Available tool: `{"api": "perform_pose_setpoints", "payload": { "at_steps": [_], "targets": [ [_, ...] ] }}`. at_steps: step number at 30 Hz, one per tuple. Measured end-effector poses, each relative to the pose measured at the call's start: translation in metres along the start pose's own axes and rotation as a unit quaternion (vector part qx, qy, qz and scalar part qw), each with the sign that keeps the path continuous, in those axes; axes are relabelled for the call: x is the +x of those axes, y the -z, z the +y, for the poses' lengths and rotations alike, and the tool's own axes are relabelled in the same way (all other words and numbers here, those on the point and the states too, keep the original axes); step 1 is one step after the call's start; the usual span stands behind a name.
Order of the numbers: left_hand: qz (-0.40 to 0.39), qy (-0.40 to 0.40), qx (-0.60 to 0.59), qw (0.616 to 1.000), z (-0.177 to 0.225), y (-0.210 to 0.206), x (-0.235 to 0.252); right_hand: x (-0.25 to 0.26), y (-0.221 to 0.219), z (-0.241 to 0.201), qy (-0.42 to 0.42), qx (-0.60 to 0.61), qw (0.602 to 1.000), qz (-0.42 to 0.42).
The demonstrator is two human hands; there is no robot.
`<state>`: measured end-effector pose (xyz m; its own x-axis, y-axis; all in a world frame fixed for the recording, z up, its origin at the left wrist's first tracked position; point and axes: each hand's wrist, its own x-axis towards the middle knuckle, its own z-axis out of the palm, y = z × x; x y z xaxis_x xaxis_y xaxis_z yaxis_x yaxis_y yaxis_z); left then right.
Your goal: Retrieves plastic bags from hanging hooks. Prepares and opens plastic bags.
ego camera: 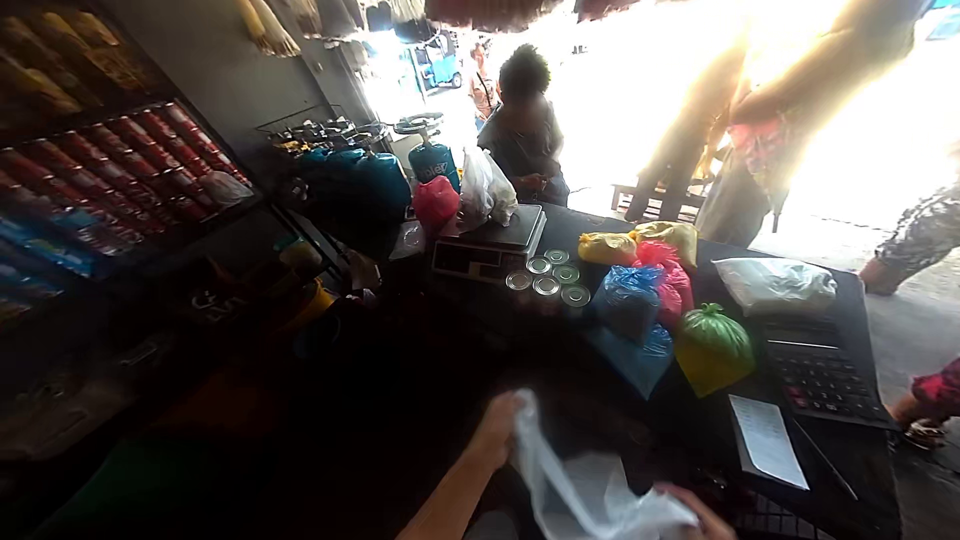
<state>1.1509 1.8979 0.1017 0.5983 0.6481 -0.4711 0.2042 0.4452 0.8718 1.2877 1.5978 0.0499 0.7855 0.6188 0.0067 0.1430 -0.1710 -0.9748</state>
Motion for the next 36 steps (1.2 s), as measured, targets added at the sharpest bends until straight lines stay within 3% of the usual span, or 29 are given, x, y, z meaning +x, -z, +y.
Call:
{"api": "perform_pose_setpoints", "payload": {
  "at_steps": [1, 3, 4, 6, 7, 8, 9, 10, 11, 12, 13, 15, 17, 19, 22, 24, 27, 30, 33, 35, 36],
  "targets": [
    [-0.045, -0.115, 0.018, 0.992, 0.049, -0.028, -0.001, 0.021, 0.001, -0.038, 0.066, 0.042, 0.995, 0.056],
    [-0.081, -0.355, 0.041, 0.930, 0.130, -0.064, -0.032, 0.038, 0.010, -0.115, 0.205, 0.057, 0.968, 0.133],
    [-0.074, -0.466, 0.076, 0.878, 0.150, -0.067, -0.050, 0.037, 0.010, -0.146, 0.271, 0.030, 0.948, 0.166],
    [-0.072, -0.587, 0.214, 0.777, 0.131, -0.042, -0.062, 0.025, -0.003, -0.158, 0.345, -0.052, 0.917, 0.193],
    [-0.088, -0.579, 0.300, 0.753, 0.095, -0.018, -0.051, 0.017, -0.016, -0.132, 0.338, -0.111, 0.918, 0.174],
    [-0.112, -0.506, 0.408, 0.752, 0.049, 0.015, -0.038, 0.009, -0.031, -0.090, 0.290, -0.183, 0.932, 0.120],
    [-0.166, -0.354, 0.536, 0.749, 0.004, 0.057, -0.026, 0.000, -0.045, -0.044, 0.198, -0.257, 0.946, 0.020],
    [-0.238, -0.156, 0.608, 0.741, -0.035, 0.107, -0.020, -0.013, -0.058, 0.001, 0.054, -0.301, 0.943, -0.128],
    [-0.280, -0.002, 0.606, 0.744, -0.074, 0.156, -0.025, -0.036, -0.064, 0.043, -0.082, -0.311, 0.911, -0.257],
    [-0.279, 0.086, 0.547, 0.784, -0.098, 0.195, -0.036, -0.060, -0.064, 0.070, -0.180, -0.279, 0.886, -0.323],
    [-0.215, 0.101, 0.464, 0.853, -0.095, 0.224, -0.039, -0.073, -0.067, 0.074, -0.222, -0.210, 0.903, -0.301],
    [-0.066, 0.009, 0.285, 0.956, -0.058, 0.251, -0.032, -0.070, -0.069, 0.031, -0.237, -0.112, 0.947, -0.187],
    [-0.032, -0.035, 0.172, 0.984, -0.013, 0.247, -0.020, -0.056, -0.061, -0.023, -0.257, -0.037, 0.961, -0.092],
    [-0.034, -0.103, 0.050, 0.993, 0.018, 0.217, 0.034, -0.006, -0.054, -0.052, -0.177, -0.015, 0.984, 0.009],
    [-0.111, -0.145, -0.027, 0.983, 0.066, 0.195, 0.066, 0.027, -0.072, -0.122, -0.075, 0.021, 0.996, 0.043],
    [-0.182, -0.203, 0.020, 0.962, 0.094, 0.176, 0.069, 0.025, -0.083, -0.165, -0.010, -0.004, 0.999, 0.039],
    [-0.309, -0.281, 0.155, 0.895, 0.104, 0.132, 0.065, 0.006, -0.103, -0.199, 0.072, -0.013, 0.993, 0.088],
    [-0.433, -0.263, 0.285, 0.814, 0.078, 0.088, 0.061, -0.011, -0.122, -0.213, 0.124, 0.000, 0.979, 0.162],
    [-0.446, -0.196, 0.253, 0.836, 0.048, 0.063, 0.063, -0.025, -0.135, -0.218, 0.146, -0.015, 0.965, 0.218],
    [-0.409, -0.219, 0.201, 0.863, 0.040, 0.042, 0.077, -0.032, -0.143, -0.208, 0.146, -0.010, 0.962, 0.232],
    [-0.415, -0.243, 0.190, 0.856, 0.045, 0.033, 0.082, -0.036, -0.146, -0.202, 0.138, -0.006, 0.962, 0.236]
  ]
}}
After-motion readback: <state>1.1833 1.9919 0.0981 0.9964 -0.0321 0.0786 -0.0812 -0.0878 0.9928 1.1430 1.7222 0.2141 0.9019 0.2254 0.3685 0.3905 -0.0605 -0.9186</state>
